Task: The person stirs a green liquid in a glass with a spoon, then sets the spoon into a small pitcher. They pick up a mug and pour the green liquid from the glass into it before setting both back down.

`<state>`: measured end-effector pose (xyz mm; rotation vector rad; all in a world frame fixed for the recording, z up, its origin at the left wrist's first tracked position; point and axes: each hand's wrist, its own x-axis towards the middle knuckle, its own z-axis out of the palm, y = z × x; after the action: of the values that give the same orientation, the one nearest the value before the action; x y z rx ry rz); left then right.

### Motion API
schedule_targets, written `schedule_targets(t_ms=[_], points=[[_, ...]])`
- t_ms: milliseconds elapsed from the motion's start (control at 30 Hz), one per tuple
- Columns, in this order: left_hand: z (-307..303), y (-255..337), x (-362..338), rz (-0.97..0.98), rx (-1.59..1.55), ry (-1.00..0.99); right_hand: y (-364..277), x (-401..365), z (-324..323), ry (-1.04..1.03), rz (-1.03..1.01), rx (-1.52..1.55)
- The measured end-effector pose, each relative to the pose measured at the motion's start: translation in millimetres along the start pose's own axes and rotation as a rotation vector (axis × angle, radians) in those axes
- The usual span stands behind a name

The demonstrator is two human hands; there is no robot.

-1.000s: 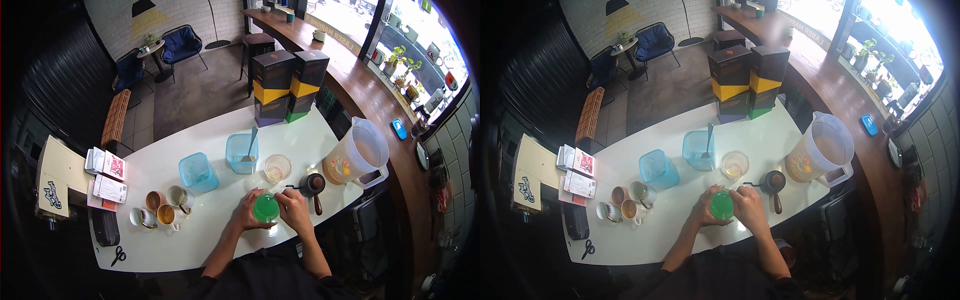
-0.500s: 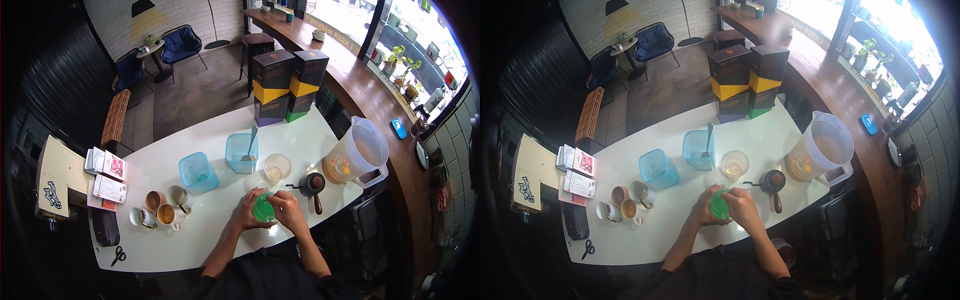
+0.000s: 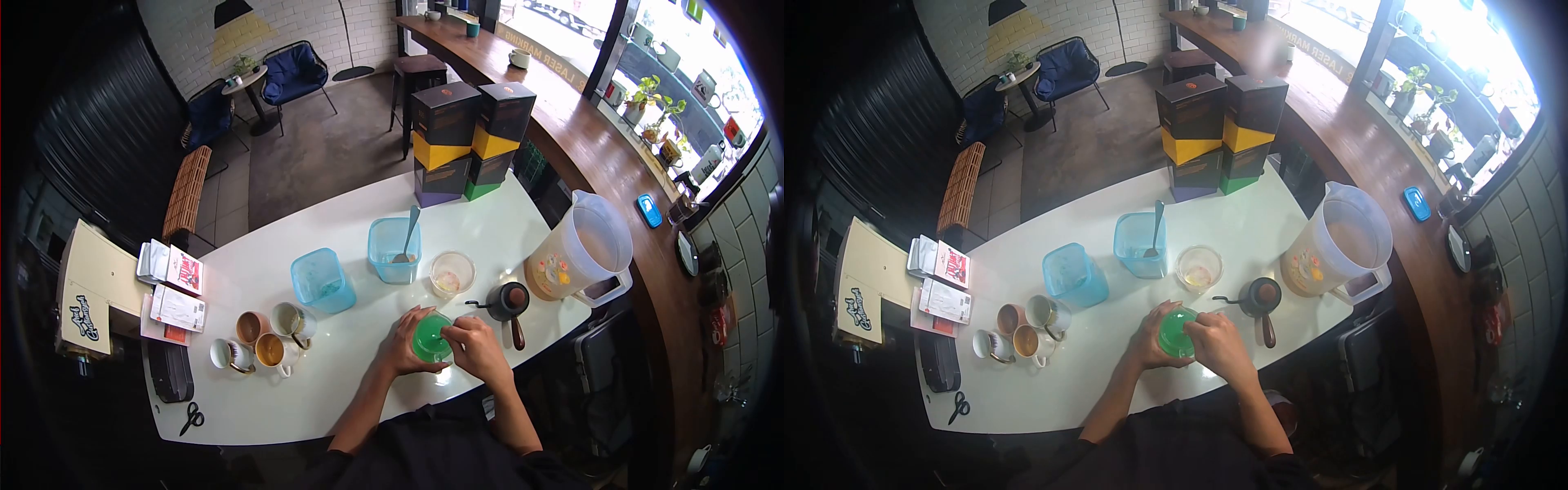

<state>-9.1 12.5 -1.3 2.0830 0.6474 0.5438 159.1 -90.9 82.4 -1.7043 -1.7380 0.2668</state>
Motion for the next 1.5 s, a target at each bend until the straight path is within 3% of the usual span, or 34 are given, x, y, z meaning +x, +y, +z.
schedule_targets(t_ms=[200,467,800,1200,1500], points=[[2.1,-2.6,-0.1,0.017,-0.019,0.006,-5.4,4.2,14.1,0.063,-0.040,0.089],[-1.1,2.5,-0.5,0.011,0.008,0.003,1.0,3.2,9.4,0.136,0.007,-0.045],[0.1,-1.1,-0.1,0.015,0.021,0.003,-2.7,3.4,7.1,-0.003,-0.009,0.045],[-2.3,4.9,0.3,0.021,0.014,0.000,2.0,3.5,8.5,0.162,0.030,-0.058],[0.3,1.5,0.4,0.021,-0.015,0.020,-0.4,-1.2,5.4,0.003,0.068,0.016]])
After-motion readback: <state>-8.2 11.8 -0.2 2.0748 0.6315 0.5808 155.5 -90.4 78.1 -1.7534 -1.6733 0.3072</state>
